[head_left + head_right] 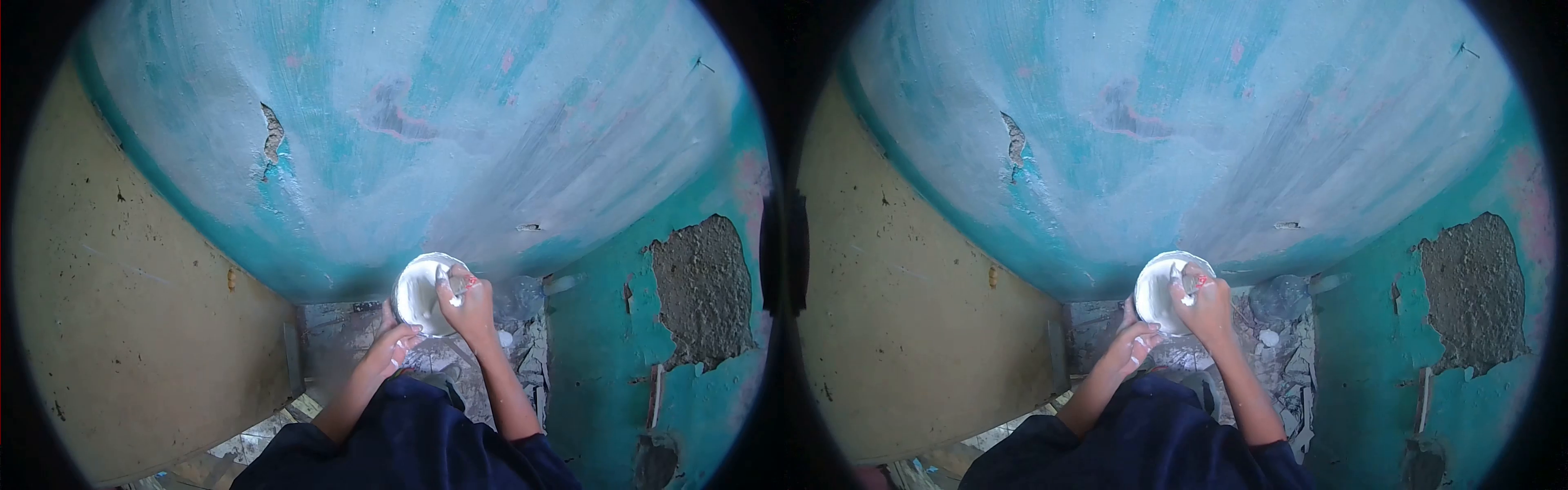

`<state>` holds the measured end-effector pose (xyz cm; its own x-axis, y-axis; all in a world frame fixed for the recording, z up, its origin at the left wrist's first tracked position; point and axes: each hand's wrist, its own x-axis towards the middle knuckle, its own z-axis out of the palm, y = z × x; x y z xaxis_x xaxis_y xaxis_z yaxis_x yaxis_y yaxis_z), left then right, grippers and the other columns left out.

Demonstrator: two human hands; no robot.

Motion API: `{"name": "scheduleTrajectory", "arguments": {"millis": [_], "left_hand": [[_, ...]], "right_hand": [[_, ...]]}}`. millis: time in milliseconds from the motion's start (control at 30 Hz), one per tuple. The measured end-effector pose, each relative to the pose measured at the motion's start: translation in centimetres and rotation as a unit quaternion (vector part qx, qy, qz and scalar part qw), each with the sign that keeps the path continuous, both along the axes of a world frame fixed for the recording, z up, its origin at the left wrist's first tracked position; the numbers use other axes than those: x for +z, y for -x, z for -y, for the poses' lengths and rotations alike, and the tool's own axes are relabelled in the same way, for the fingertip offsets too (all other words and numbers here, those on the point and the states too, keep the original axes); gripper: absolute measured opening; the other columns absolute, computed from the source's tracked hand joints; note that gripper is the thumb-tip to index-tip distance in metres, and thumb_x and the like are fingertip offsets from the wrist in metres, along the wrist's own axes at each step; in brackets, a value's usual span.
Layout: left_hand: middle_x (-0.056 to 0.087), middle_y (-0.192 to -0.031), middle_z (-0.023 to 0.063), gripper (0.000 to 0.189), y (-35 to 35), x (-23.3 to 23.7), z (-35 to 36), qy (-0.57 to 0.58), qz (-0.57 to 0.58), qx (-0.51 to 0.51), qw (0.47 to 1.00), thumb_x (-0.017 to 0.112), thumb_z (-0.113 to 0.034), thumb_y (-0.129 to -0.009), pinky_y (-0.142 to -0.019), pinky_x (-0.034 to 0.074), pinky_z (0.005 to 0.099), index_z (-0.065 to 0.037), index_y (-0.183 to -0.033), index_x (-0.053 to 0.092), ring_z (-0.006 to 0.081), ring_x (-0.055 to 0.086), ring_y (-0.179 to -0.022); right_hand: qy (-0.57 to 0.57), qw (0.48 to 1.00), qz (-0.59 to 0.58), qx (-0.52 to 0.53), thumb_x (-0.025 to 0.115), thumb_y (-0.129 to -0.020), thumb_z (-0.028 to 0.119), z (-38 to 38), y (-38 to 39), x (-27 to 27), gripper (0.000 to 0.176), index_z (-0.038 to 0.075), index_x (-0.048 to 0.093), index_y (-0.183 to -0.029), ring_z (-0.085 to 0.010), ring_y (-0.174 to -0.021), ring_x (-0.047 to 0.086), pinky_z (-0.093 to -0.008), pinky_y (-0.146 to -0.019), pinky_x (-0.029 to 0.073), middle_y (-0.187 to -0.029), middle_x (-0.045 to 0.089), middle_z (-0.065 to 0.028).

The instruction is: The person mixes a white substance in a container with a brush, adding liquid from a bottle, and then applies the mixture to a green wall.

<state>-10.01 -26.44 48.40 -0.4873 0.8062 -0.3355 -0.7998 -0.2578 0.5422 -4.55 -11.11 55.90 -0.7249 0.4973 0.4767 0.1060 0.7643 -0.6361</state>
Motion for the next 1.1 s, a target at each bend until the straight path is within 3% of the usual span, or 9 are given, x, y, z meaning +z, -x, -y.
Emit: {"name": "scheduleTrajectory", "arguments": {"millis": [133,167,300,500,633,800,900,1033,1100], "left_hand": [[0.041,-0.133,0.0104,0.081,0.2,0.1,0.4,0.006,0.016,-0.016,1.000,0.055,0.002,-0.079,-0.089,0.051,0.0370,-0.020,-0.147,0.018,0.0226,0.052,-0.114],[0.041,-0.133,0.0106,0.081,0.5,0.2,0.6,0.007,0.006,-0.007,1.000,0.055,0.002,-0.079,-0.089,0.051,0.0374,-0.020,-0.147,0.018,0.0229,0.052,-0.114],[0.042,-0.134,0.0114,0.081,1.8,-0.2,0.6,0.009,-0.016,0.007,1.000,0.056,0.000,-0.078,-0.090,0.051,0.0394,-0.020,-0.147,0.018,0.0245,0.052,-0.117],[0.042,-0.134,0.0116,0.083,1.2,-0.2,0.1,0.003,-0.008,-0.019,1.000,0.056,0.000,-0.079,-0.091,0.051,0.0396,-0.020,-0.148,0.016,0.0251,0.052,-0.117],[0.043,-0.133,0.0119,0.084,0.8,0.1,0.5,0.007,0.015,-0.029,0.999,0.056,0.001,-0.079,-0.089,0.052,0.0387,-0.020,-0.149,0.015,0.0252,0.053,-0.116],[0.042,-0.134,0.0125,0.084,1.6,-0.1,1.1,0.001,-0.004,0.000,1.000,0.056,0.002,-0.079,-0.088,0.052,0.0384,-0.020,-0.149,0.014,0.0255,0.053,-0.116],[0.042,-0.133,0.0118,0.085,1.8,-0.4,1.0,-0.002,-0.007,-0.006,1.000,0.057,0.002,-0.080,-0.087,0.051,0.0358,-0.021,-0.148,0.013,0.0222,0.053,-0.114],[0.043,-0.132,0.0108,0.085,0.9,0.0,1.2,-0.013,0.027,-0.027,0.999,0.057,0.004,-0.081,-0.086,0.050,0.0332,-0.022,-0.148,0.012,0.0189,0.053,-0.112],[0.043,-0.132,0.0111,0.084,0.9,-0.1,1.5,-0.013,0.030,-0.024,0.999,0.057,0.004,-0.081,-0.087,0.050,0.0337,-0.022,-0.147,0.012,0.0194,0.054,-0.112]], "right_hand": [[-0.034,0.996,0.050,-0.063,0.063,-0.085,0.016,-1.2,0.4,0.9,0.015,0.002,0.058,-0.082,-0.0381,-0.058,0.060,-0.0413,-0.053,0.045,-0.063,0.057,-0.0205],[-0.032,0.993,0.072,-0.083,0.065,-0.081,0.017,-1.3,0.1,1.7,0.016,0.003,0.058,-0.080,-0.0409,-0.063,0.062,-0.0458,-0.058,0.050,-0.063,0.059,-0.0207],[-0.075,0.983,0.156,-0.056,0.063,-0.082,0.021,-2.2,-1.5,2.7,0.019,0.003,0.059,-0.079,-0.0398,-0.060,0.062,-0.0460,-0.058,0.050,-0.058,0.057,-0.0201],[0.024,0.999,0.048,0.006,0.065,-0.081,0.018,0.0,-0.2,1.0,0.017,0.002,0.060,-0.080,-0.0398,-0.062,0.063,-0.0456,-0.058,0.050,-0.062,0.059,-0.0210],[0.011,0.998,0.059,-0.037,0.065,-0.081,0.017,-0.5,0.7,1.0,0.016,0.002,0.060,-0.082,-0.0396,-0.063,0.063,-0.0449,-0.058,0.050,-0.063,0.060,-0.0211],[-0.084,0.974,0.196,-0.080,0.065,-0.081,0.017,-1.2,-0.9,2.6,0.017,0.001,0.061,-0.084,-0.0386,-0.064,0.065,-0.0435,-0.058,0.051,-0.065,0.061,-0.0207],[0.003,0.995,0.102,-0.017,0.062,-0.086,0.019,0.4,-1.0,1.2,0.019,0.002,0.057,-0.077,-0.0385,-0.059,0.061,-0.0425,-0.053,0.046,-0.060,0.057,-0.0187],[0.019,1.000,0.001,-0.008,0.063,-0.085,0.015,0.9,0.7,-0.5,0.017,0.002,0.056,-0.077,-0.0375,-0.060,0.061,-0.0390,-0.053,0.046,-0.063,0.058,-0.0191],[-0.003,0.998,0.033,-0.045,0.063,-0.085,0.015,0.3,0.8,0.1,0.017,0.002,0.056,-0.077,-0.0368,-0.059,0.062,-0.0390,-0.053,0.046,-0.062,0.058,-0.0192]]}}
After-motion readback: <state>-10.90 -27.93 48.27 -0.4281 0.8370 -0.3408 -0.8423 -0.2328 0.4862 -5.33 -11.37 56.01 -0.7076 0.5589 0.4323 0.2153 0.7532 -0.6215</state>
